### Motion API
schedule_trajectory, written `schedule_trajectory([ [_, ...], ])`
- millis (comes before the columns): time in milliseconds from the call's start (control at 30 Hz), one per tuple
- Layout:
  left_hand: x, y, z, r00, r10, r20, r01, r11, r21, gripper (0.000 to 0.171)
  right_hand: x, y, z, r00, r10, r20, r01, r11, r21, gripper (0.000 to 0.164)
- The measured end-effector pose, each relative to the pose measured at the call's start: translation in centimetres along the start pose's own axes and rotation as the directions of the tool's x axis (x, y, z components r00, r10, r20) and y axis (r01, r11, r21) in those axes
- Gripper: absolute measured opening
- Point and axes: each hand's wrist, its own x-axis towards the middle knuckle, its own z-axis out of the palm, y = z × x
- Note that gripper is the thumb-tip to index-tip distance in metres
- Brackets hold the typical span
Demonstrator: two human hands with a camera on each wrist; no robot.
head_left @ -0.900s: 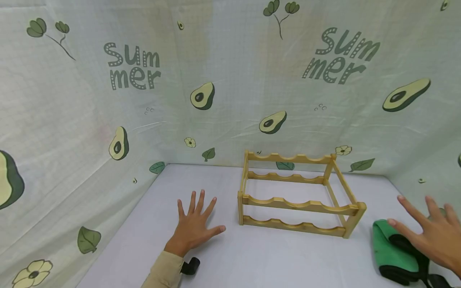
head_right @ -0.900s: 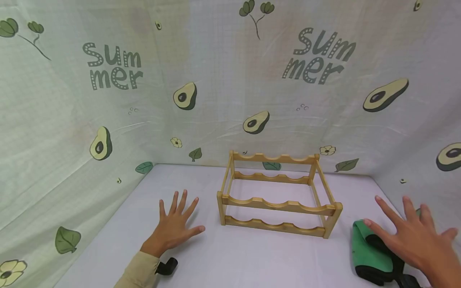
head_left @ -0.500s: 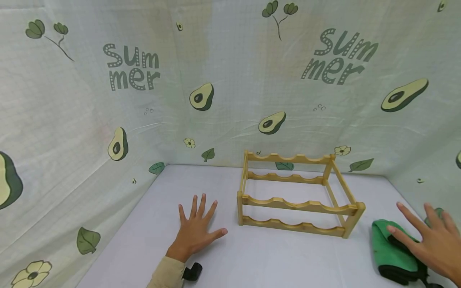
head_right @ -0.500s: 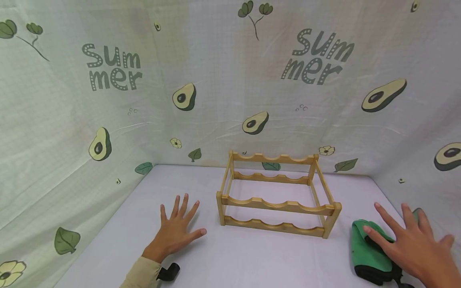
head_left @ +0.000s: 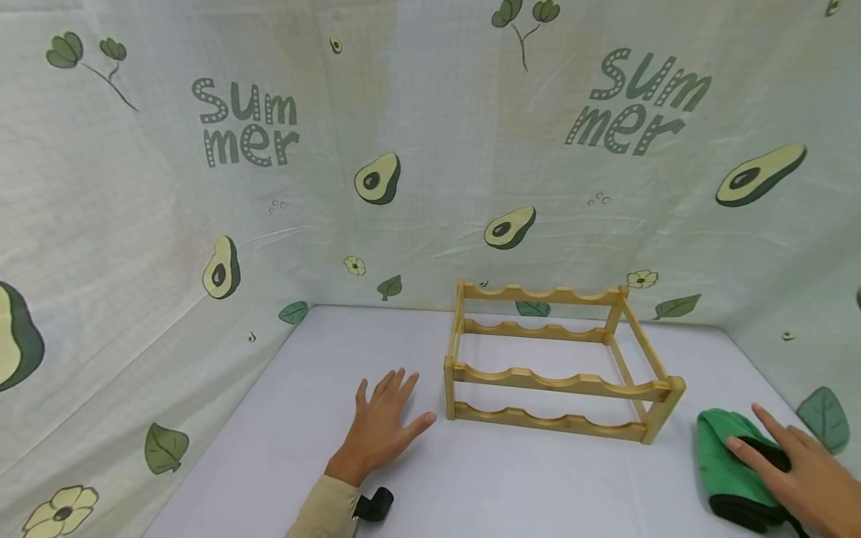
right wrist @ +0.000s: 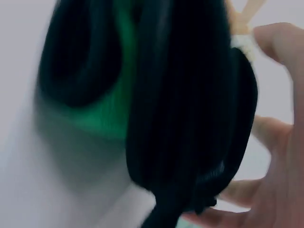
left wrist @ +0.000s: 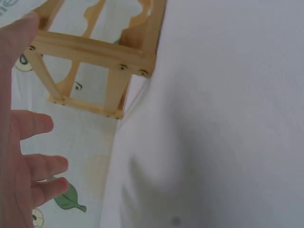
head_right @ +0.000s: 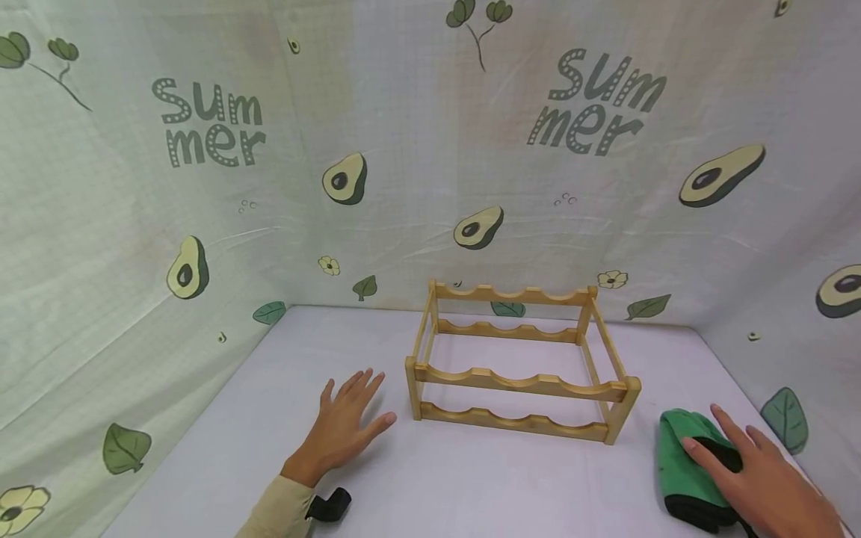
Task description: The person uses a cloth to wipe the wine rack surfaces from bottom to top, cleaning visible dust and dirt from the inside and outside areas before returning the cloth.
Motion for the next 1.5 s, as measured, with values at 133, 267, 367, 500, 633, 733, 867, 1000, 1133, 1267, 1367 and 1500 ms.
schedule_trajectory([
  [133, 0.7, 0.8, 0.0, 0.997, 0.048, -0.068, -0.052, 0.997, -0.055, 0.071, 0.1, -0.3, 0.3, 0.997, 0.039, 0.067, -0.047, 0.991, 0.126, 0.103],
  [267, 1.3, 1.4, 0.2, 0.988, 0.09, -0.126, -0.104, 0.989, -0.105, 0.063, 0.1, -0.1, 0.9, 0.997, 0.048, 0.059, -0.054, 0.992, 0.11, 0.104],
  [367, 1.7, 1.8, 0.3, 0.984, 0.103, -0.142, -0.124, 0.982, -0.143, 0.061, 0.1, 0.1, 1.3, 0.998, 0.049, 0.038, -0.053, 0.993, 0.102, 0.104],
  [500, 2.0, 2.2, 0.4, 0.986, 0.088, -0.143, -0.116, 0.971, -0.207, 0.064, 0.1, 0.2, 1.7, 0.999, 0.041, -0.003, -0.04, 0.992, 0.121, 0.104],
  [633, 2.5, 2.7, 0.3, 0.988, 0.048, -0.148, -0.088, 0.957, -0.278, 0.067, -0.1, 0.0, 1.9, 0.998, -0.009, -0.067, 0.019, 0.987, 0.16, 0.1],
  [733, 3.0, 3.1, 0.2, 0.984, 0.03, -0.174, -0.082, 0.951, -0.299, 0.069, -0.3, 0.0, 2.1, 0.991, -0.057, -0.124, 0.078, 0.982, 0.173, 0.095],
  [867, 3.7, 3.7, -0.1, 0.964, 0.068, -0.257, -0.148, 0.94, -0.307, 0.071, -0.4, 0.0, 2.4, 0.975, -0.12, -0.189, 0.151, 0.975, 0.163, 0.09],
  [1000, 4.2, 4.0, -0.1, 0.931, 0.149, -0.334, -0.254, 0.921, -0.296, 0.072, -0.4, 0.0, 2.7, 0.951, -0.186, -0.246, 0.226, 0.963, 0.144, 0.082],
  [1133, 4.5, 4.1, -0.3, 0.904, 0.213, -0.372, -0.325, 0.906, -0.271, 0.065, -0.7, 0.0, 3.2, 0.94, -0.197, -0.28, 0.242, 0.961, 0.136, 0.073],
  [1267, 4.7, 4.2, -0.5, 0.892, 0.246, -0.38, -0.358, 0.896, -0.261, 0.056, -1.0, 0.0, 3.6, 0.937, -0.18, -0.299, 0.227, 0.965, 0.129, 0.063],
  [1367, 4.8, 4.2, -0.6, 0.884, 0.271, -0.38, -0.381, 0.89, -0.252, 0.054, -1.0, -0.1, 3.5, 0.951, -0.159, -0.265, 0.197, 0.972, 0.125, 0.063],
  [1500, 4.9, 4.1, -0.5, 0.876, 0.294, -0.383, -0.399, 0.887, -0.231, 0.05, -0.7, -0.2, 2.9, 0.988, -0.119, -0.096, 0.131, 0.983, 0.128, 0.082],
])
